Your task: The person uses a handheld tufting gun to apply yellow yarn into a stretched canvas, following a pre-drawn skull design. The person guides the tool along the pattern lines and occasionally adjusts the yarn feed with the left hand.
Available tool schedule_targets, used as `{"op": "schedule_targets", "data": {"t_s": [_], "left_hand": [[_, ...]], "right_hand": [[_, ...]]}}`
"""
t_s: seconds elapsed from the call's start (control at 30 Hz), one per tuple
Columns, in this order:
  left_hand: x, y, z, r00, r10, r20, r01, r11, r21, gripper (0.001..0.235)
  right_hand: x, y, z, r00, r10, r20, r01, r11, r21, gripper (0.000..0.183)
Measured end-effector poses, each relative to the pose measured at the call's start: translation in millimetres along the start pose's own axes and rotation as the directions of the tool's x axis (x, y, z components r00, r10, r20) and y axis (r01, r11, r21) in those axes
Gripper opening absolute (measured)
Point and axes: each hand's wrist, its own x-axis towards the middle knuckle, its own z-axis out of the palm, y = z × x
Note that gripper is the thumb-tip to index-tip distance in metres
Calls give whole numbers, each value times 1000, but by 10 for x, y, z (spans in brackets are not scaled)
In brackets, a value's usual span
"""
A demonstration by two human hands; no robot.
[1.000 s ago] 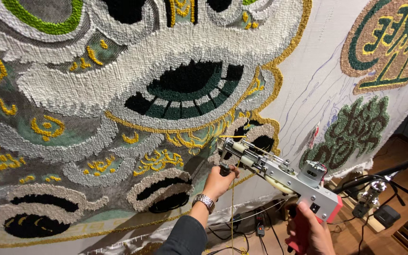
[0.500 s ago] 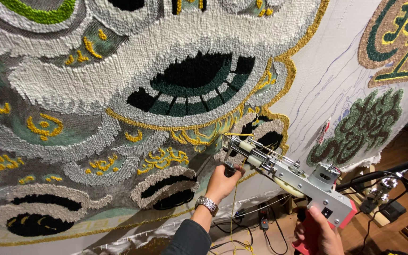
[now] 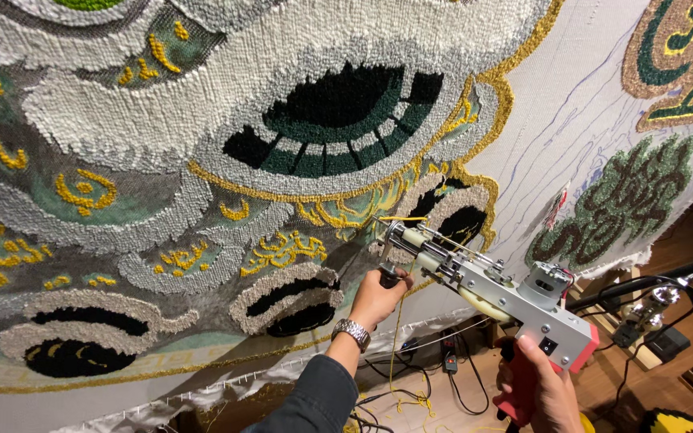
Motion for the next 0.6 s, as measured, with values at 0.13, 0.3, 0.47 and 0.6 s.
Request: {"op": "schedule_targets", "data": {"t_s": [0.13, 0.3, 0.47, 0.6], "left_hand": [[37, -79, 26, 999, 36, -1, -36, 999, -12, 31], [16, -117, 39, 996, 79, 31, -77, 994, -75, 28], [-40, -125, 57, 995, 96, 21, -95, 995, -28, 26], [-61, -79, 58, 990, 140, 11, -140, 990, -1, 28]], "right_hand": [[-46, -7, 20, 999, 31, -22, -32, 999, -23, 39], [-107, -51, 44, 1000, 15, -14, -15, 1000, -20, 39], [-130, -41, -14, 1000, 5, 9, -5, 997, -73, 38], [-148, -55, -37, 1000, 8, -2, -8, 994, -107, 39]]}}
